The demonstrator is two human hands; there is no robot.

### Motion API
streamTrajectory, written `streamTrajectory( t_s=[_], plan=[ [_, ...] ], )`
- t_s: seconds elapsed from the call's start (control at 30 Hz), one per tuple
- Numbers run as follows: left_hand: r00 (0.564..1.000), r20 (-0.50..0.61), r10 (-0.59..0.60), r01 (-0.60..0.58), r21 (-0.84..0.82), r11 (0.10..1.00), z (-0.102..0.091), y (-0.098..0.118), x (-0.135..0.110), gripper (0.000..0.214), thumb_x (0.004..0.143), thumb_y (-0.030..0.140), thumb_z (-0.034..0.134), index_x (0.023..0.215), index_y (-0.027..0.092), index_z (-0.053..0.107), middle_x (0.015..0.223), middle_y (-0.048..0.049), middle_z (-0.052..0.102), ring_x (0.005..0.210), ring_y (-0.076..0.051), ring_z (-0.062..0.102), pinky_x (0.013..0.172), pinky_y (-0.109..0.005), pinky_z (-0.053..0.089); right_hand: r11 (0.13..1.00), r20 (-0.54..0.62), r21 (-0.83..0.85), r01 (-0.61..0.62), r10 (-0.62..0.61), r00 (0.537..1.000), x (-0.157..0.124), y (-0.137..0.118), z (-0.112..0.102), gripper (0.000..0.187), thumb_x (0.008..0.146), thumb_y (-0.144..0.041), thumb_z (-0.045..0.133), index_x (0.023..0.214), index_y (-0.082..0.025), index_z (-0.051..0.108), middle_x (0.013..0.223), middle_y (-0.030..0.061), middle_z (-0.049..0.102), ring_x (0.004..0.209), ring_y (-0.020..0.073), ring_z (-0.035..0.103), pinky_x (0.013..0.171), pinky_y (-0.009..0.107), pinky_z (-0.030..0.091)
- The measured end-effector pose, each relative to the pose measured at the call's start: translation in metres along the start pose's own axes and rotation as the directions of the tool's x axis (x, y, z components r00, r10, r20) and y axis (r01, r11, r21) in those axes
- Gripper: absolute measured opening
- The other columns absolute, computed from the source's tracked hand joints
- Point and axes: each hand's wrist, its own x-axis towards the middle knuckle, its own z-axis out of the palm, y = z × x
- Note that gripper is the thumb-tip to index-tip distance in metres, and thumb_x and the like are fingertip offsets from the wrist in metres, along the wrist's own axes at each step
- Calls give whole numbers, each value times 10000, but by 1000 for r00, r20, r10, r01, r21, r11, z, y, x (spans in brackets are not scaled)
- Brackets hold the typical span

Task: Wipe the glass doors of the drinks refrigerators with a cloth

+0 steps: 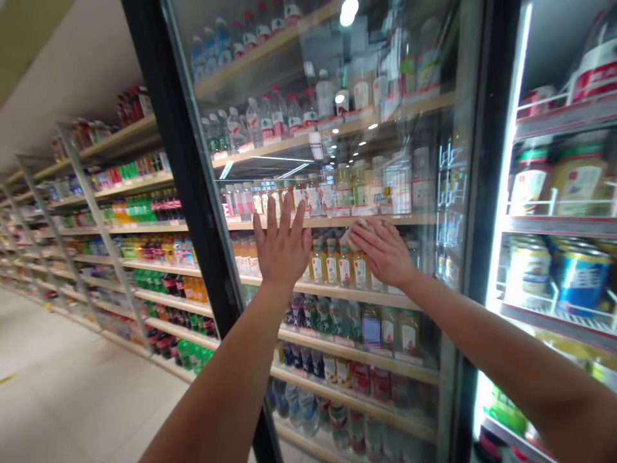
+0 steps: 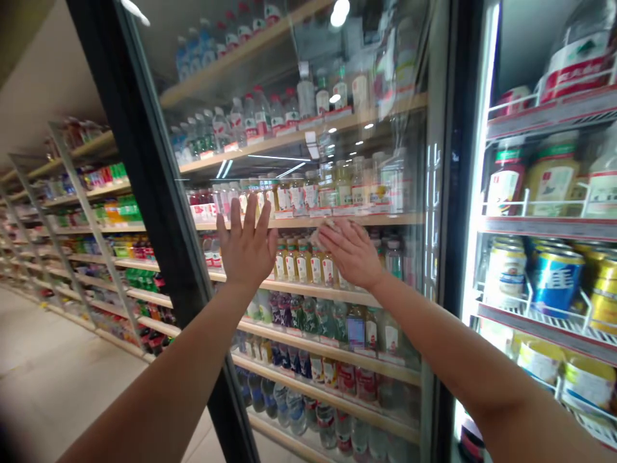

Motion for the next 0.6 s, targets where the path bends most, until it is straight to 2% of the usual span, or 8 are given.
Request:
streamTrajectory(
  t_s=[0.07,0.17,0.2,0.27,0.33,0.4,0.5,0.6],
  plan=[
    [1000,-15,12,-12,13,1000,1,-1,0,588,1018,356,443,1584,267,310,1657,-60,243,1560,-305,104,1261,-601,48,979,-154,-26,-202,196,968,-13,14,-3,598,945,-159,453,1525,-302,424,1503,32,540,1483,265,385,1207,564,350],
    [999,-27,38,-36,44,998,4,-2,1,590,1018,355,450,1585,271,310,1654,-60,251,1558,-307,111,1262,-596,56,910,-330,-6,-414,389,860,-33,27,-5,622,947,-134,412,1553,-269,383,1536,81,495,1482,297,383,1196,612,347],
    [999,-31,42,-40,54,998,4,-3,1,594,1017,353,453,1587,275,305,1653,-60,253,1557,-308,117,1262,-596,58,915,-315,-1,-403,383,869,-40,28,-6,635,943,-134,421,1561,-271,367,1538,83,492,1485,304,377,1197,618,343],
    [998,-44,43,-40,70,997,6,-4,2,607,1013,351,464,1591,286,290,1652,-60,252,1555,-310,129,1261,-600,66,956,-187,6,-293,289,939,-51,28,-8,682,929,-142,468,1578,-295,324,1528,63,506,1490,309,367,1207,611,338],
    [997,-65,41,-36,83,996,8,-7,0,616,1006,338,482,1590,296,292,1650,-58,259,1553,-310,138,1261,-598,87,979,-83,27,-202,203,976,-57,33,-11,719,917,-146,504,1583,-326,301,1509,37,531,1479,301,388,1211,595,346],
    [994,-89,69,-61,86,994,10,-11,-3,608,995,292,493,1579,296,325,1632,-56,308,1550,-300,158,1263,-575,140,972,-111,34,-231,233,966,-58,45,-15,706,921,-145,493,1576,-338,315,1508,33,532,1463,296,415,1199,597,362],
    [983,-100,154,-147,74,986,15,-13,-9,607,982,183,458,1568,301,353,1563,-47,446,1529,-263,251,1249,-515,250,929,-257,47,-367,367,894,-51,64,-14,660,938,-136,431,1562,-333,352,1533,43,501,1467,302,408,1182,625,368],
    [990,-95,104,-99,63,993,23,8,-15,625,994,143,387,1596,272,278,1570,-80,436,1535,-274,232,1242,-557,238,915,-251,65,-399,402,881,-40,56,-8,687,936,-133,415,1584,-328,300,1550,44,477,1498,313,350,1184,644,346]
  ],
)
